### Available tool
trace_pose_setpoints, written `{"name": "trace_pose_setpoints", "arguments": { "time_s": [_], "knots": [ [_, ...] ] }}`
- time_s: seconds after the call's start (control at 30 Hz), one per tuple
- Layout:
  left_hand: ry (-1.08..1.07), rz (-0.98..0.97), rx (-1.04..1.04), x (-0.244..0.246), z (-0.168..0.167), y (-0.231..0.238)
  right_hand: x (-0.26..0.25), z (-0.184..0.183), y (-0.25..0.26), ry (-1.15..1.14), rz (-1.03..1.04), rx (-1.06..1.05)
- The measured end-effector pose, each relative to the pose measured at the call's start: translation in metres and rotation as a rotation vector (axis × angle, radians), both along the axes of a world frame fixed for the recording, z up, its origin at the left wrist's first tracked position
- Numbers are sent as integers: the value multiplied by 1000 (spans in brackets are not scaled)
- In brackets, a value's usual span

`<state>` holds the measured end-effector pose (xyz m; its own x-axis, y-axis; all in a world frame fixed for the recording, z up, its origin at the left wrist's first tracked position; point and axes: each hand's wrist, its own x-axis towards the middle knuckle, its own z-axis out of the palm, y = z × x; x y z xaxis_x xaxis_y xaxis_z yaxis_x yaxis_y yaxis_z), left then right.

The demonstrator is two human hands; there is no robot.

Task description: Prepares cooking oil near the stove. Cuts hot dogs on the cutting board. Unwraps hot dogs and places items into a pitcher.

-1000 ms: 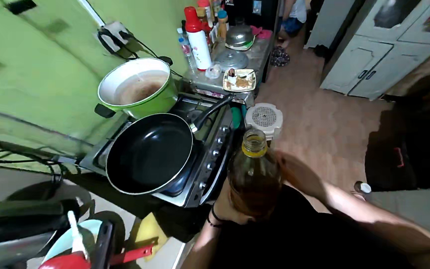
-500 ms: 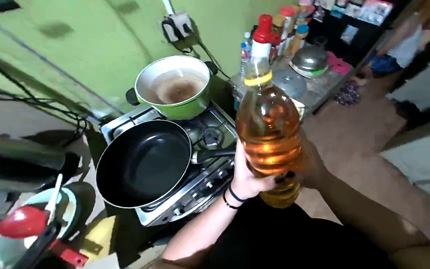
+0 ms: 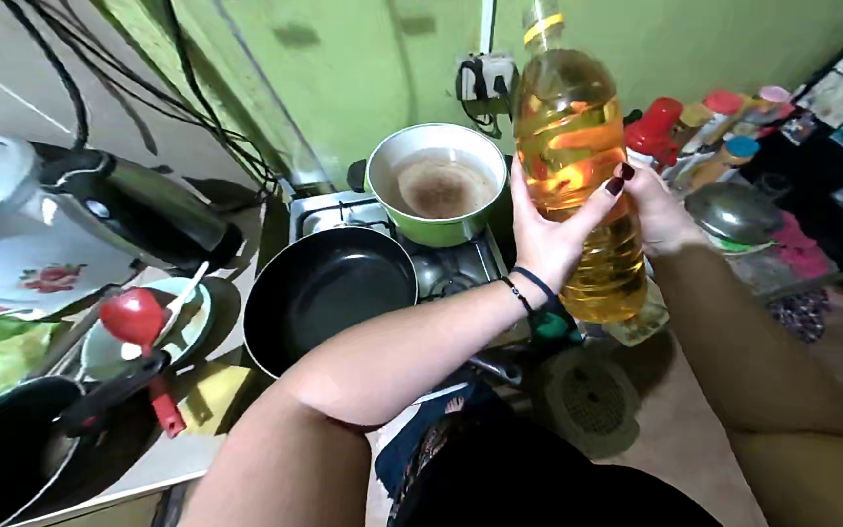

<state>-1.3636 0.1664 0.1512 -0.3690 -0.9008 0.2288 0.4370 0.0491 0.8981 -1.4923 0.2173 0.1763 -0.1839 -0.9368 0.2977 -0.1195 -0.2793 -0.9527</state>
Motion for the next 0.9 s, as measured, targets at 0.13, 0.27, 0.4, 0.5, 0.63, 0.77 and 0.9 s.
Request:
{"name": "trace_pose_setpoints", "arguments": {
  "time_s": [0.13,0.27,0.4,0.5,0.63,0.77,0.9],
  "knots": [
    [12,53,126,-15,-11,-25,-13,2,-35,29,46,157],
    [-65,46,278,-17,-17,-36,-13,3,-54,-6,31,326],
    [-140,73,423,-19,-21,-45,-14,-1,-71,-32,7,473],
    [-163,73,500,-19,-23,-48,-14,-5,-77,-84,-27,586],
    [-87,64,548,-26,-29,-58,-15,-8,-84,-121,-57,659],
    [-99,62,552,-24,-27,-64,-17,-10,-88,-108,-18,624],
    [-45,61,528,-27,-25,-70,-14,-5,-91,-103,-27,604]
  ]
}}
